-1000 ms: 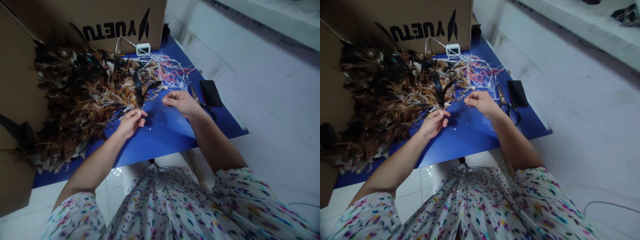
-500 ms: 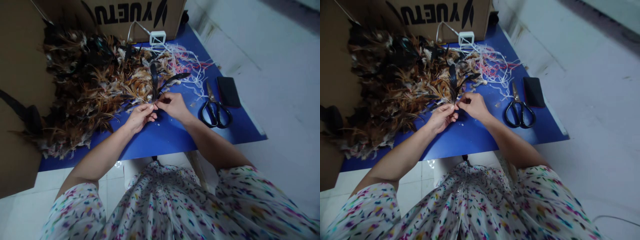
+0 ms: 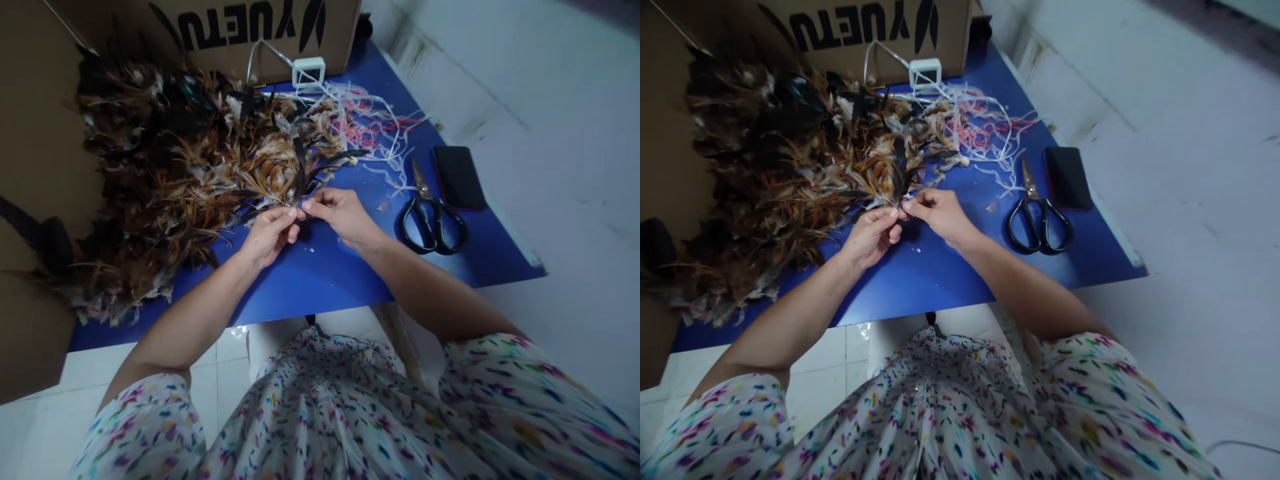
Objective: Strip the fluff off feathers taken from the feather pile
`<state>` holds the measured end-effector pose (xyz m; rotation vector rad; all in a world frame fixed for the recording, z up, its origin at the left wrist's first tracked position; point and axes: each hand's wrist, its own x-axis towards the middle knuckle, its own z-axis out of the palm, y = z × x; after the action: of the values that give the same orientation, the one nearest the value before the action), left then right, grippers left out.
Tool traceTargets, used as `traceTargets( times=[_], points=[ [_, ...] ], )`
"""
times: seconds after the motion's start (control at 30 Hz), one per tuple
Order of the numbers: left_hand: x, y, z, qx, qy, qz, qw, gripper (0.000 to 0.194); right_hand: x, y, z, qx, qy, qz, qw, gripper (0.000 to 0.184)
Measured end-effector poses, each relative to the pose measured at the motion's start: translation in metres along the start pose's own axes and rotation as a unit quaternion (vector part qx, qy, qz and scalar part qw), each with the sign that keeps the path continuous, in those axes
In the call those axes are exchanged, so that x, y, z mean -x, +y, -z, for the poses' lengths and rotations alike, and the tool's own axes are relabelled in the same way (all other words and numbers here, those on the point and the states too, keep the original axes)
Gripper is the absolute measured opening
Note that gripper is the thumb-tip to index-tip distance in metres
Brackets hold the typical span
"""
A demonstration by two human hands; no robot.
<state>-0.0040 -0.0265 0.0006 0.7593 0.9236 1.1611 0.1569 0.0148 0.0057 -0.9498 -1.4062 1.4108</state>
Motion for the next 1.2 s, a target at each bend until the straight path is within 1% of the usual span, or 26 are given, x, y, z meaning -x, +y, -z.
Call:
traceTargets(
  times=[0.1,0.3,0.4,0.47,0.57,0.63,0.7,0.83,0.9,1.03,1.1,1.2],
  points=[
    [0.001,0.001,0.000,-0.002,0.000,-0.003,1.000,0.016,0.000,0.000,0.002,0.013,0.015,0.004,1.000,0.036],
    [0.002,0.001,-0.001,-0.001,-0.004,-0.002,1.000,0.015,0.000,-0.002,0.002,0.033,0.044,0.029,0.998,0.023],
    [0.002,0.000,-0.001,0.007,-0.015,0.011,1.000,0.014,-0.001,-0.002,0.003,0.065,0.063,0.040,0.995,0.020],
    [0.003,-0.001,-0.002,0.009,-0.026,0.026,0.999,0.016,0.000,-0.002,0.003,0.116,0.080,0.062,0.988,0.018],
    [0.004,0.000,-0.003,-0.002,-0.034,0.042,0.999,0.018,0.001,0.001,0.002,0.195,0.095,0.123,0.968,0.015],
    [0.005,0.001,-0.004,-0.015,-0.032,0.045,0.998,0.019,0.001,0.002,0.001,0.208,0.092,0.144,0.963,0.014],
    [0.005,0.001,-0.005,-0.025,-0.030,0.044,0.998,0.020,0.001,0.004,-0.001,0.191,0.084,0.127,0.970,0.013],
    [0.005,0.000,-0.004,-0.026,-0.022,0.021,0.999,0.017,0.001,0.004,-0.003,0.097,0.054,0.035,0.993,0.015],
    [0.004,0.000,-0.003,-0.027,-0.009,0.011,1.000,0.016,0.001,0.002,-0.003,0.051,0.041,0.008,0.998,0.019],
    [0.002,0.001,-0.001,-0.012,-0.003,-0.006,1.000,0.014,0.003,-0.003,-0.001,-0.028,0.025,-0.010,0.999,0.035],
    [0.002,0.002,-0.001,-0.003,-0.004,-0.008,1.000,0.014,0.004,-0.006,0.002,-0.064,0.009,-0.031,0.997,0.041],
    [0.001,0.003,-0.001,-0.004,0.008,-0.001,1.000,0.015,0.005,-0.010,0.006,-0.103,-0.025,-0.071,0.992,0.047]
  ],
)
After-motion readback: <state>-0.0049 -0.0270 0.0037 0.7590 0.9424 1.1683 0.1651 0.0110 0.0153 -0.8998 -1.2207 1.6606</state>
